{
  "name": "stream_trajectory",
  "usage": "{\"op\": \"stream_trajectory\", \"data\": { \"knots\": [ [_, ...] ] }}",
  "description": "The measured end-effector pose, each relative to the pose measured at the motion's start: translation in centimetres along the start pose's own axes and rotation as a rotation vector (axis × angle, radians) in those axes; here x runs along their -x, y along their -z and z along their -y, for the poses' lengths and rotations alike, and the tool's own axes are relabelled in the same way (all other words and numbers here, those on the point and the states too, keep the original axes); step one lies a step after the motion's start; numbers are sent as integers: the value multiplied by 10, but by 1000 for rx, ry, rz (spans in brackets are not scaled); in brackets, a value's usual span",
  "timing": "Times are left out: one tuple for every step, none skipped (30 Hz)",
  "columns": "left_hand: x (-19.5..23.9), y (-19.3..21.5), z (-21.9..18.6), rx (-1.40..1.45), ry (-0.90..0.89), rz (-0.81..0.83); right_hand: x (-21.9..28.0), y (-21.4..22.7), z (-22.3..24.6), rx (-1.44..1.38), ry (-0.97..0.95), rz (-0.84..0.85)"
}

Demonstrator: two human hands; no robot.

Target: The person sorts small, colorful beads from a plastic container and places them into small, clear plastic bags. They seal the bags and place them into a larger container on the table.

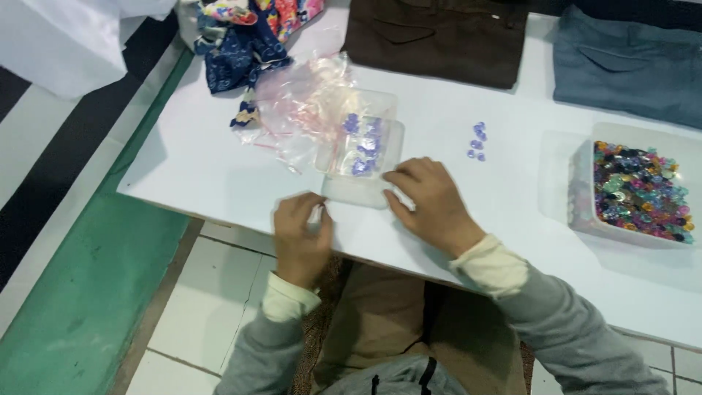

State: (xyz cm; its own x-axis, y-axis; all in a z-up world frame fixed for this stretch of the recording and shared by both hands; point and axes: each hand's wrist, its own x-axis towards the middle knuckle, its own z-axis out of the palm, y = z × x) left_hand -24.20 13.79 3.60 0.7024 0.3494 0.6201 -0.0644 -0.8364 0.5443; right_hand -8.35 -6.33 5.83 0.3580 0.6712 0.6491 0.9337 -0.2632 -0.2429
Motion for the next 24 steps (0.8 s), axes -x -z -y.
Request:
{"op": "stream_trajectory", "data": {
  "knots": [
    [-9, 6, 9, -2, 5, -3, -11, -8, 12, -3, 4, 4],
    [-19, 13, 18, -88, -28, -36, -25, -17, 23, 46, 57, 3],
    [-29, 20, 28, -174, -61, -69, -38, -25, 35, 95, 110, 3],
    [-35, 15, 41, -179, -55, -77, -50, -37, 39, 90, 121, 5],
    [-41, 10, 54, -245, -44, -13, -61, -48, 43, 125, 147, 13],
    [-45, 5, 67, -309, -29, 52, -71, -59, 48, 160, 176, 24],
    [-43, -1, 80, -312, -19, 43, -78, -71, 49, 156, 187, 30],
    [-45, -9, 94, -366, 11, 131, -87, -84, 49, 181, 188, 76],
    [-48, -17, 107, -420, 41, 219, -95, -95, 47, 205, 189, 122],
    [-47, -24, 115, -415, 41, 214, -100, -103, 46, 212, 193, 123],
    [-47, -31, 124, -434, 32, 200, -104, -110, 45, 254, 169, 167],
    [-42, -38, 132, -456, 29, 188, -106, -118, 45, 291, 147, 215],
    [-40, -40, 136, -452, 35, 184, -106, -125, 42, 293, 152, 221],
    [-39, -41, 142, -452, 19, 162, -108, -133, 39, 322, 139, 267],
    [-39, -42, 147, -452, 3, 140, -110, -140, 36, 352, 127, 314],
    [-42, -39, 147, -453, 9, 135, -113, -148, 34, 351, 135, 316],
    [-44, -37, 147, -409, -6, 87, -116, -154, 32, 360, 115, 341],
    [-47, -34, 146, -362, -26, 41, -118, -161, 29, 372, 90, 363],
    [-49, -28, 143, -361, -25, 39, -122, -163, 32, 374, 91, 364],
    [-53, -22, 140, -260, -21, -8, -127, -164, 34, 344, 88, 360],
    [-56, -16, 137, -158, -17, -55, -133, -166, 35, 314, 85, 355],
    [-58, -13, 137, -161, -14, -61, -136, -169, 32, 313, 92, 355],
    [-60, -9, 137, -60, 18, -88, -139, -172, 30, 301, 106, 322],
    [-61, -5, 137, 44, 50, -113, -142, -175, 27, 289, 119, 290]
  ]
}}
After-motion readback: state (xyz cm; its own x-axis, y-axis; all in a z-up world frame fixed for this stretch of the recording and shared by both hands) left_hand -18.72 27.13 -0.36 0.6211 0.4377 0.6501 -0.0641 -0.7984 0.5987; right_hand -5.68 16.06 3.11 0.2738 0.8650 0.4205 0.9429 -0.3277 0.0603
